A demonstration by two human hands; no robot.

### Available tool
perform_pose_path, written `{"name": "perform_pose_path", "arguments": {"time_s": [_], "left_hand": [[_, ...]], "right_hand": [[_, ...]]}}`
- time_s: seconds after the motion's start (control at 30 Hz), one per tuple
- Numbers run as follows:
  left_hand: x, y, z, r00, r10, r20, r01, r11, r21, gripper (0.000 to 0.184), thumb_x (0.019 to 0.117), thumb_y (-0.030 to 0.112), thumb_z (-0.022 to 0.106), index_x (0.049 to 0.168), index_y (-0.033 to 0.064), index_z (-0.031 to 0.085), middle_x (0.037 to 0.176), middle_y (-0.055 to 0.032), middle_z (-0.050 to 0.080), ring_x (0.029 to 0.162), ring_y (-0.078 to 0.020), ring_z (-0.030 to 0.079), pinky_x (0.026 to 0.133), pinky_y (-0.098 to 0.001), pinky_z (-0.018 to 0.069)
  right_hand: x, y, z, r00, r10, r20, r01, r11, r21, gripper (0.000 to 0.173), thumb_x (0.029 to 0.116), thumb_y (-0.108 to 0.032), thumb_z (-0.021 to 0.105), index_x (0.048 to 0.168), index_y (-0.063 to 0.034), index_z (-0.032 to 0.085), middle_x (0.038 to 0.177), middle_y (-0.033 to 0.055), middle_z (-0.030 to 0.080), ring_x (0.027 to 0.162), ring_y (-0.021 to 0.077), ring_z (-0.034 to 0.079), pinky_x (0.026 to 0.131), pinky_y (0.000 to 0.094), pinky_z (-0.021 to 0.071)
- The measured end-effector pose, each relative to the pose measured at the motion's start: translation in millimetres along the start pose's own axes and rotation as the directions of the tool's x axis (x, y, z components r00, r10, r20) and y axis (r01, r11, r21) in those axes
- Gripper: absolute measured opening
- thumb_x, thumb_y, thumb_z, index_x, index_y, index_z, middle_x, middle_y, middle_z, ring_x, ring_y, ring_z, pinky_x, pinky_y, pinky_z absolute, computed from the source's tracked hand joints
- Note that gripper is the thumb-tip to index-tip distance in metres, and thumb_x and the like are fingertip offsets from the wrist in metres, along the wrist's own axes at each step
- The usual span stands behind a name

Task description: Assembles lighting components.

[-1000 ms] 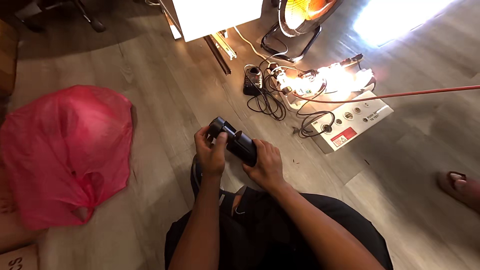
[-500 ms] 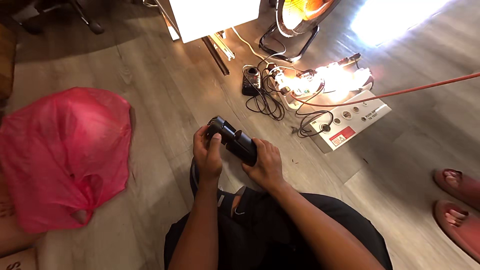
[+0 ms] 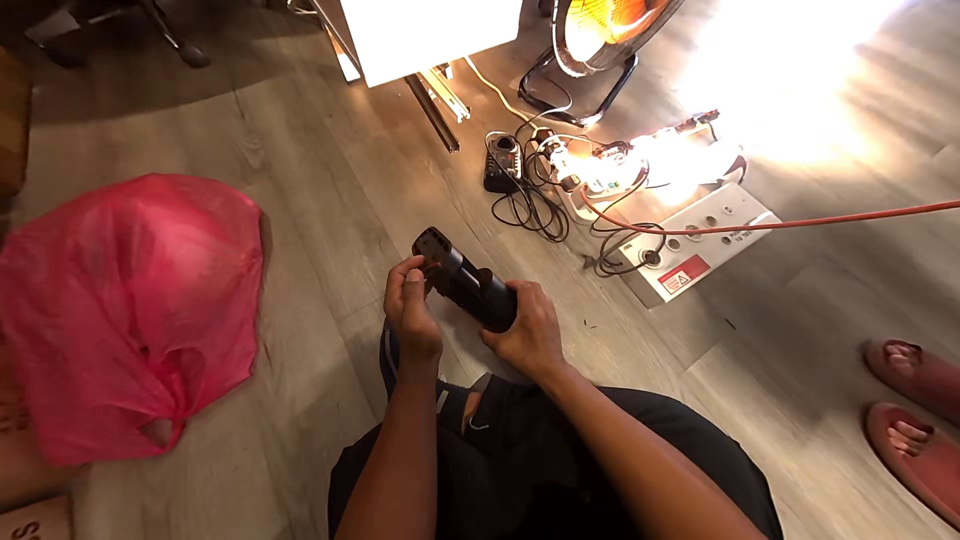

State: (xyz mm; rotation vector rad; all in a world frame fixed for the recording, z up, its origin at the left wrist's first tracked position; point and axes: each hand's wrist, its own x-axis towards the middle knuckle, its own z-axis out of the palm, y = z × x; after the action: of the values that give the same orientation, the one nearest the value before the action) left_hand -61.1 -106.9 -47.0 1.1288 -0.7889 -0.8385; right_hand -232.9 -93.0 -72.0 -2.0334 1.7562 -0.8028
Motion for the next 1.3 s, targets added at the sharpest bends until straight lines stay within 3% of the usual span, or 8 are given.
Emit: {"name": "perform_pose_path", "arguments": {"time_s": [0.17,0.27,0.37,0.53,0.77,0.9,1.03,1.3], "left_hand": [[-4.5,-0.9,-1.1,0.995,0.096,0.041,-0.095,0.995,-0.017,0.043,0.1037,0.036,0.038,0.113,0.0055,0.066,0.13,-0.0088,0.062,0.117,-0.0185,0.062,0.095,-0.038,0.0544],[-6.1,0.4,0.4,0.99,0.129,0.058,-0.127,0.992,-0.026,0.045,0.1032,0.041,0.042,0.112,0.0045,0.067,0.136,-0.0123,0.06,0.125,-0.0229,0.059,0.098,-0.0405,0.054],[-5.7,3.5,1.7,0.99,0.107,0.09,-0.101,0.992,-0.069,0.045,0.1027,0.041,0.045,0.129,0.0049,0.056,0.125,-0.0077,0.066,0.11,-0.0182,0.066,0.095,-0.0391,0.0561],[-6.3,8.9,5.0,0.998,-0.009,0.062,0.015,0.996,-0.089,0.027,0.1017,0.018,0.043,0.12,0.004,0.057,0.1,-0.0046,0.066,0.088,-0.0143,0.067,0.085,-0.0352,0.0586],[-11.3,14.2,6.4,0.994,-0.048,0.1,0.056,0.995,-0.083,0.037,0.0965,0.02,0.051,0.13,0.006,0.052,0.115,-0.006,0.064,0.098,-0.0165,0.066,0.087,-0.0369,0.058],[-12.3,20.0,6.9,0.941,-0.296,0.161,0.319,0.937,-0.143,0.048,0.106,0.039,0.039,0.144,0.009,0.043,0.118,-0.0104,0.064,0.101,-0.0198,0.067,0.087,-0.0393,0.0585],[-13.1,27.1,8.4,0.911,-0.357,0.208,0.402,0.883,-0.244,0.045,0.1083,0.044,0.029,0.127,0.0134,0.057,0.108,-0.0053,0.07,0.101,-0.0165,0.068,0.089,-0.0385,0.0575],[-15.1,11.8,7.3,0.939,-0.285,0.193,0.324,0.92,-0.218,0.059,0.0967,0.035,0.057,0.146,0.0063,0.041,0.117,-0.0143,0.065,0.102,-0.0206,0.067,0.091,-0.0375,0.057]], "right_hand": [[0.9,-0.3,-0.6,1.0,0.025,0.018,-0.025,1.0,-0.009,0.087,0.0637,-0.04,0.088,0.136,-0.0028,0.058,0.123,0.0176,0.067,0.111,0.0342,0.065,0.094,0.0548,0.0518],[1.1,1.3,0.1,1.0,0.005,-0.019,-0.005,1.0,0.029,0.081,0.0642,-0.038,0.089,0.131,-0.0034,0.061,0.125,0.0184,0.066,0.113,0.0348,0.065,0.094,0.0556,0.0517],[1.0,2.5,-0.7,0.998,-0.002,-0.057,0.005,0.998,0.059,0.081,0.0664,-0.039,0.087,0.133,-0.0033,0.06,0.127,0.0189,0.064,0.115,0.0355,0.063,0.096,0.0573,0.0496],[2.1,6.5,0.6,0.995,0.018,-0.103,-0.011,0.997,0.072,0.082,0.0661,-0.038,0.087,0.134,-0.0038,0.059,0.129,0.0188,0.062,0.115,0.0354,0.062,0.097,0.0572,0.0479],[1.4,9.5,1.7,0.994,0.026,-0.104,-0.01,0.989,0.145,0.082,0.0669,-0.039,0.086,0.134,-0.0023,0.057,0.13,0.0191,0.061,0.118,0.035,0.059,0.1,0.0553,0.0465],[-0.7,12.0,4.0,0.989,-0.043,-0.141,0.072,0.975,0.21,0.083,0.0672,-0.041,0.086,0.133,-0.0011,0.057,0.129,0.0196,0.06,0.119,0.0336,0.058,0.102,0.0544,0.0461],[-1.7,11.4,5.3,0.991,-0.073,-0.115,0.101,0.961,0.259,0.083,0.0678,-0.041,0.086,0.132,0.0007,0.056,0.131,0.0196,0.06,0.122,0.0323,0.058,0.104,0.053,0.047],[1.3,4.6,1.0,0.999,0.01,0.035,-0.019,0.966,0.258,0.084,0.068,-0.037,0.088,0.135,0.0007,0.055,0.132,0.0198,0.061,0.123,0.0335,0.058,0.106,0.0546,0.0462]]}}
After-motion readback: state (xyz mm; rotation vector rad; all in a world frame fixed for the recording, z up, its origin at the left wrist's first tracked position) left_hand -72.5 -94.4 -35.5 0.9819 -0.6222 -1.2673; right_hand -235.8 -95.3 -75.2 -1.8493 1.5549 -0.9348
